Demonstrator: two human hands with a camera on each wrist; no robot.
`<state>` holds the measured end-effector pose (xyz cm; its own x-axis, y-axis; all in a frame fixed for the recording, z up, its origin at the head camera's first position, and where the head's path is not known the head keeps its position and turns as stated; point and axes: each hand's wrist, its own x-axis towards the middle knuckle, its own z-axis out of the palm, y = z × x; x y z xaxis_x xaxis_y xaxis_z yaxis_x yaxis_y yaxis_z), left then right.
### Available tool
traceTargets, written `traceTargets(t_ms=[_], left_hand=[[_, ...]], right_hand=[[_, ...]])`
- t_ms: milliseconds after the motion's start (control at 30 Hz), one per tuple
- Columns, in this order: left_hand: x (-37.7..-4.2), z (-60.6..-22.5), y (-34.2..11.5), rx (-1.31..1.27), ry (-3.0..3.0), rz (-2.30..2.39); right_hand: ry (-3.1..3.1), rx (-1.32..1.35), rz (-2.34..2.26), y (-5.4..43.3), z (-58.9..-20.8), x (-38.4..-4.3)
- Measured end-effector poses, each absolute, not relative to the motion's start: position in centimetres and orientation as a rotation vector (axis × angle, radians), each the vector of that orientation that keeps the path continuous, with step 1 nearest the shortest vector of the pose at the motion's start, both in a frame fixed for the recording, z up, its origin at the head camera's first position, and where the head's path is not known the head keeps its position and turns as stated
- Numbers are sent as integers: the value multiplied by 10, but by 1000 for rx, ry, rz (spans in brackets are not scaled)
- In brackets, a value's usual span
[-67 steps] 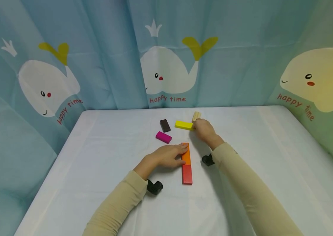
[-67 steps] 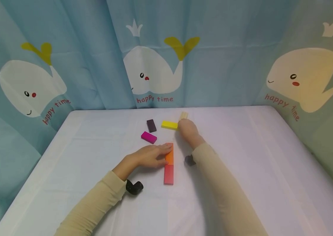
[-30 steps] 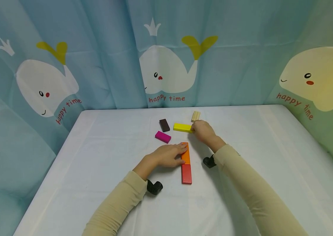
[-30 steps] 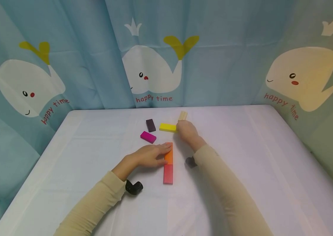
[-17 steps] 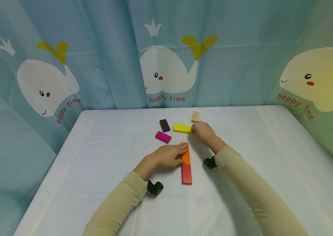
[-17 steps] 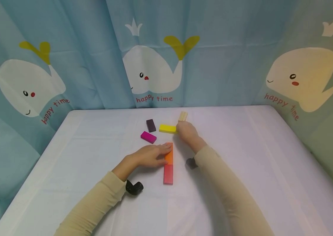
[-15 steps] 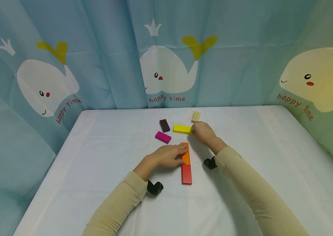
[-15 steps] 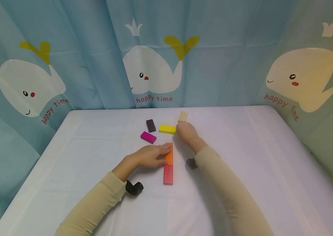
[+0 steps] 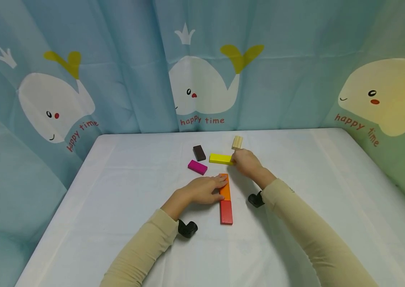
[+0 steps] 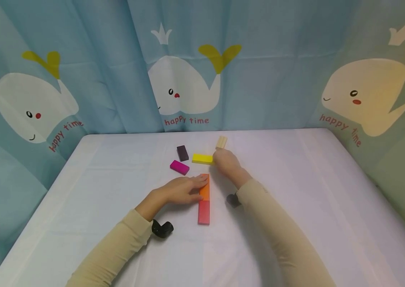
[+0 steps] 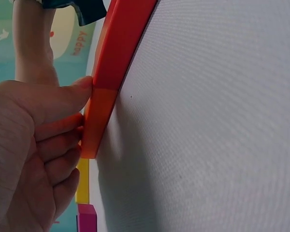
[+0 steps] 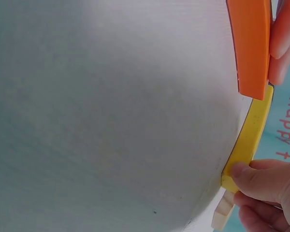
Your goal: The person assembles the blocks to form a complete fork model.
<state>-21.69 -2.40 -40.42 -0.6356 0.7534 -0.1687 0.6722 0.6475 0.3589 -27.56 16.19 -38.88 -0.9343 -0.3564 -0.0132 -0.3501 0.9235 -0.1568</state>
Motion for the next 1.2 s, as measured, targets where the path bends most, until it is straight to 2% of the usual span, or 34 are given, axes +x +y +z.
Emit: traceTargets(t_ms=[400, 1200], left_hand=[[-219, -406, -23, 1133, 2570, 355], [-220, -406, -25, 1151, 2559, 364]], right_hand=[[3067, -692, -181, 164, -390, -271], [3046, -720, -200, 164, -390, -266]])
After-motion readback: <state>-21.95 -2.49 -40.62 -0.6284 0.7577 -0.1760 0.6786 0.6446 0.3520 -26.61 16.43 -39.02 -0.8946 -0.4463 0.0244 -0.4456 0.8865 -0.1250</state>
